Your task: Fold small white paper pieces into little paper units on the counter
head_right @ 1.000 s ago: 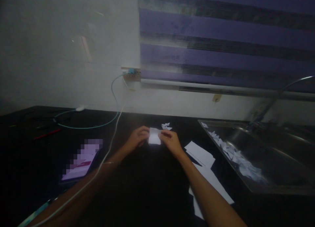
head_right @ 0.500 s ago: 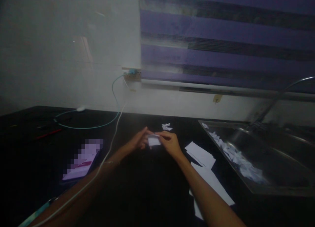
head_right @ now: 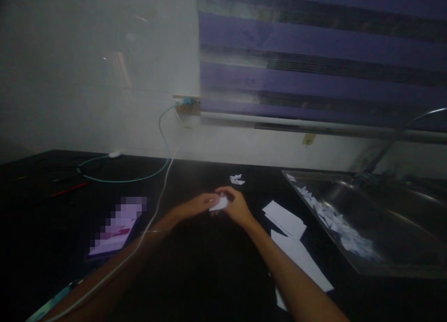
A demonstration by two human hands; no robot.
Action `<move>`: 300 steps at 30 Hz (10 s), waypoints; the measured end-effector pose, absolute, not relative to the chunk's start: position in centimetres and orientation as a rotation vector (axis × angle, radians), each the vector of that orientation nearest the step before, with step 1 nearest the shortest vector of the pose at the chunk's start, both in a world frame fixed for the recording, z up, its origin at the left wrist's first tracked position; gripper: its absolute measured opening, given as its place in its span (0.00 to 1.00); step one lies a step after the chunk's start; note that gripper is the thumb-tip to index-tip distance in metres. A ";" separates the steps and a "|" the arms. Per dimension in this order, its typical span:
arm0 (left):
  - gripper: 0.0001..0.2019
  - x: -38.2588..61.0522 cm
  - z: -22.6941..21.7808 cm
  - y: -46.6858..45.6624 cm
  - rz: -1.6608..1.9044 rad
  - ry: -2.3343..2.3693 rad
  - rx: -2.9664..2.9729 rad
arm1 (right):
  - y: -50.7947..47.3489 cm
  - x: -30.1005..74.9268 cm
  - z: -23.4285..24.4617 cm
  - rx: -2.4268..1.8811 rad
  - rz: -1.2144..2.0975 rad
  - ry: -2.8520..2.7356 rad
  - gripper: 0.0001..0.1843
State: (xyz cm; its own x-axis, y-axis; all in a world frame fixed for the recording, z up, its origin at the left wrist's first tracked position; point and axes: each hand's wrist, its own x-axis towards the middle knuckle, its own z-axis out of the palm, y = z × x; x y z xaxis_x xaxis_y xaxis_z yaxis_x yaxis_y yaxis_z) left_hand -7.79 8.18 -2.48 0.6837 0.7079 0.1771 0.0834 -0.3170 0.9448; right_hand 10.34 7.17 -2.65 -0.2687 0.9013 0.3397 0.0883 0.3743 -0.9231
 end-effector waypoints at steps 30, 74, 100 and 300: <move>0.27 -8.1 -2.9 8.6 0.821 0.777 1.899 | 7.4 11.9 -1.5 -1.022 1.178 -1.553 0.17; 0.26 -7.9 -1.7 7.4 0.784 0.788 1.926 | 7.6 12.5 -1.1 -0.964 1.077 -1.725 0.16; 0.21 -7.9 -2.6 8.7 0.841 0.796 1.691 | 5.9 11.9 -0.5 -0.793 0.489 -2.153 0.22; 0.25 -6.8 -2.0 7.3 1.029 0.791 1.621 | 6.0 11.9 -0.6 -0.672 0.032 -2.196 0.14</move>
